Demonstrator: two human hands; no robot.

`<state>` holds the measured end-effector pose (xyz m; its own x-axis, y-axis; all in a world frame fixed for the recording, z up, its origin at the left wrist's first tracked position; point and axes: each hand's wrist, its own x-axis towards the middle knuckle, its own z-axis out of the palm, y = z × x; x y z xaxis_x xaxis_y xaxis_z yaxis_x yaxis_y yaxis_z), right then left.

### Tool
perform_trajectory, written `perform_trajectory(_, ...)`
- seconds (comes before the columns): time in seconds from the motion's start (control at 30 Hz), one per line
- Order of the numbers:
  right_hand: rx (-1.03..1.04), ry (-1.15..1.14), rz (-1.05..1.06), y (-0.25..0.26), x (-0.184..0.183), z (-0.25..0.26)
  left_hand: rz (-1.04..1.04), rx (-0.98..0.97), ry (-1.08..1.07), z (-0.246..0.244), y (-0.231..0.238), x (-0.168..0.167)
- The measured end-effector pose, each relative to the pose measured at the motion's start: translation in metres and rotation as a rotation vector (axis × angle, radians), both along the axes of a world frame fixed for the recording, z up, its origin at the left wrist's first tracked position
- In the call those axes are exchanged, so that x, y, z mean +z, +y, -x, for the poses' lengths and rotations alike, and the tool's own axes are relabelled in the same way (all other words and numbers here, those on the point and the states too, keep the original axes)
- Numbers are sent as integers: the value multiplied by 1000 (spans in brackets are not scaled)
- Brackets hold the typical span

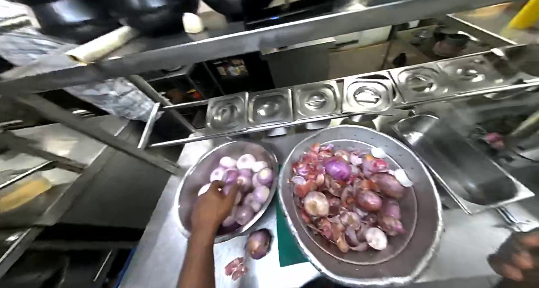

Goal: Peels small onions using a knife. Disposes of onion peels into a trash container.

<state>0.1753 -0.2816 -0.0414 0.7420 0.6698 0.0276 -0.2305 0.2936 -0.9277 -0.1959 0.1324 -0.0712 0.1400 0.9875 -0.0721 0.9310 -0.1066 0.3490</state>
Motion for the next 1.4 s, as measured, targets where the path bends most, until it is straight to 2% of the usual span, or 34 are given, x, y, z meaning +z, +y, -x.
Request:
perform_trajectory(0.07,46,85,-108,-8,-25,2,-17,22,20,1,1,1)
perform_trajectory(0.17,15,198,-139,-8,-50,29,-186,-33,-114,-10,-7,17)
perform_trajectory(0.33,-109,306,-15,-7,-77,94,-325,-452,-428,-57,-30,45)
perform_trajectory(0.43,-85,247,-51,-11,-88,117,-333,-572,-550,-95,-44,53)
perform_trajectory(0.5,-147,252,-10,-14,-85,118,-311,-650,-558,-116,-49,52)
perform_trajectory(0.53,-196,258,67,-17,-83,116,-275,-707,-498,-122,-51,52)
perform_trajectory(0.6,-236,217,310,-26,-81,111,-131,-810,-239,-127,-54,54)
perform_trajectory(0.67,-171,62,630,-44,-83,105,-88,-870,-29,-126,-54,52)
perform_trajectory(0.8,-53,-380,1238,-77,-100,89,-242,-873,-11,-109,-49,48)
perform_trajectory(0.87,-55,-523,1417,-83,-103,77,-298,-829,-19,-100,-51,47)
perform_trajectory(0.93,-97,-651,1508,-80,-104,60,-297,-775,-9,-94,-53,45)
perform_trajectory(1.07,-174,-835,1513,-57,-111,14,-263,-697,19,-86,-61,43)
perform_trajectory(1.23,-194,-843,1337,-32,-125,-41,-296,-644,-2,-70,-64,44)
perform_trajectory(1.4,-229,-842,1208,-13,-143,-63,-254,-558,-66,-65,-75,47)
